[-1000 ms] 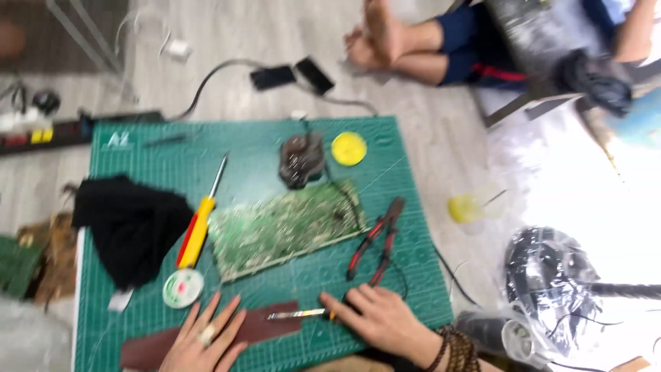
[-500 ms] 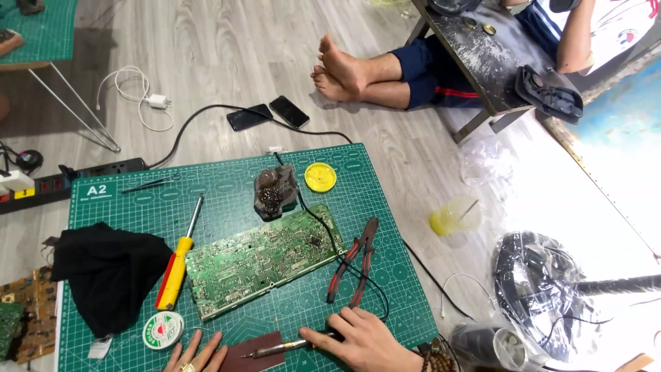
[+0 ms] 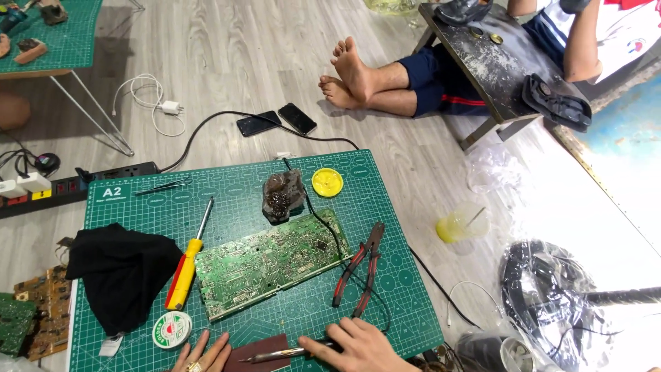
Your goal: Cleaning a soldering iron tip by repeatedly rubbing it against an abrasive pad and scraping it with a screwdriver on a repair mat.
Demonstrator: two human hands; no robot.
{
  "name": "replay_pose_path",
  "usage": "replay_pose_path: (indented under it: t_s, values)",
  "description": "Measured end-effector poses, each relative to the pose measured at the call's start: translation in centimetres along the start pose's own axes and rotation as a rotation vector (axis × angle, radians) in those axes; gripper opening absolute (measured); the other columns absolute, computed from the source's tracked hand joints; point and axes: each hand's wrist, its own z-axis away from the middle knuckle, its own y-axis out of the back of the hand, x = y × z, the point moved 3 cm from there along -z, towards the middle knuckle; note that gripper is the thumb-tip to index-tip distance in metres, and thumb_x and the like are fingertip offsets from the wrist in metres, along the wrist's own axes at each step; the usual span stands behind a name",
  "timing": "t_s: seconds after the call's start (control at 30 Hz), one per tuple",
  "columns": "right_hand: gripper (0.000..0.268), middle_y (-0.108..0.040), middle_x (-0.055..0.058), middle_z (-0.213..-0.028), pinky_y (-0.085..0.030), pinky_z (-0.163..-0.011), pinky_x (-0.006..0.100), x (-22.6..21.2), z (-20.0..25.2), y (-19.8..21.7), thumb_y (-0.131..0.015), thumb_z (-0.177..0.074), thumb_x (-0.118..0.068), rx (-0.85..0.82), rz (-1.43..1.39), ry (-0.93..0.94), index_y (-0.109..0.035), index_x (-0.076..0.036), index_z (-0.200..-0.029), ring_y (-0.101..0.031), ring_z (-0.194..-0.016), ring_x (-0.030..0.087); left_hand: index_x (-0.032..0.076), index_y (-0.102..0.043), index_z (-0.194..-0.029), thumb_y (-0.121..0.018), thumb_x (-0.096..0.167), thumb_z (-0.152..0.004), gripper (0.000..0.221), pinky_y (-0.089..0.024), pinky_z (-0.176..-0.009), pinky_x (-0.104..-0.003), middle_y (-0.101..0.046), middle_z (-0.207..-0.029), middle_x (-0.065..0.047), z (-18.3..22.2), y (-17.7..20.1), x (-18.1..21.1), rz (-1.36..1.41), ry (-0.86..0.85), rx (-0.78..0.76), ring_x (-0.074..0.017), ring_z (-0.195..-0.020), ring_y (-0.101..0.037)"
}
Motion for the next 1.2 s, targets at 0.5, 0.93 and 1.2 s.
replay_pose_path:
  t_s: [0.5, 0.93, 1.2]
  values:
    - [0.044, -0.047, 0.006, -0.086, -0.045, -0.063, 0.027, 0.1, -0.1, -0.5, -0.060, -0.097, -0.012, -0.006, -0.022, -0.033, -0.056, -0.015, -0.141, -0.047, -0.073, 0.018, 0.041, -0.064, -0.110, -0.054, 0.034, -0.085, 0.027, -0.035, -0.115, -0.065, -0.053, -0.140, 0.016, 0.7, -9.6, -2.4, -0.159, 0.062, 0.318, -0.0277, -0.136, -0.045]
    - [0.044, -0.047, 0.009, -0.086, -0.044, -0.065, 0.033, 0.0, -1.1, 1.3, -0.058, -0.096, -0.010, -0.066, -0.072, -0.041, -0.055, -0.009, -0.140, -0.049, -0.073, 0.021, 0.043, -0.068, -0.110, -0.058, 0.041, -0.081, 0.031, -0.044, -0.111, -0.059, -0.053, -0.140, 0.016, 0.1, 3.0, 0.6, 0.117, 0.185, 0.112, -0.0258, -0.140, -0.042]
    - [0.048, -0.053, 0.005, -0.084, -0.046, -0.050, 0.031, 1.1, 0.3, 1.5, -0.066, -0.091, -0.022, 0.032, -0.177, -0.142, -0.056, -0.007, -0.135, -0.053, -0.060, 0.018, 0.034, -0.068, -0.100, -0.074, 0.058, -0.065, 0.043, -0.052, -0.077, -0.037, -0.066, -0.095, 0.007, -0.3, 18.2, 5.2, 0.240, 0.255, 0.241, -0.0180, -0.083, -0.066]
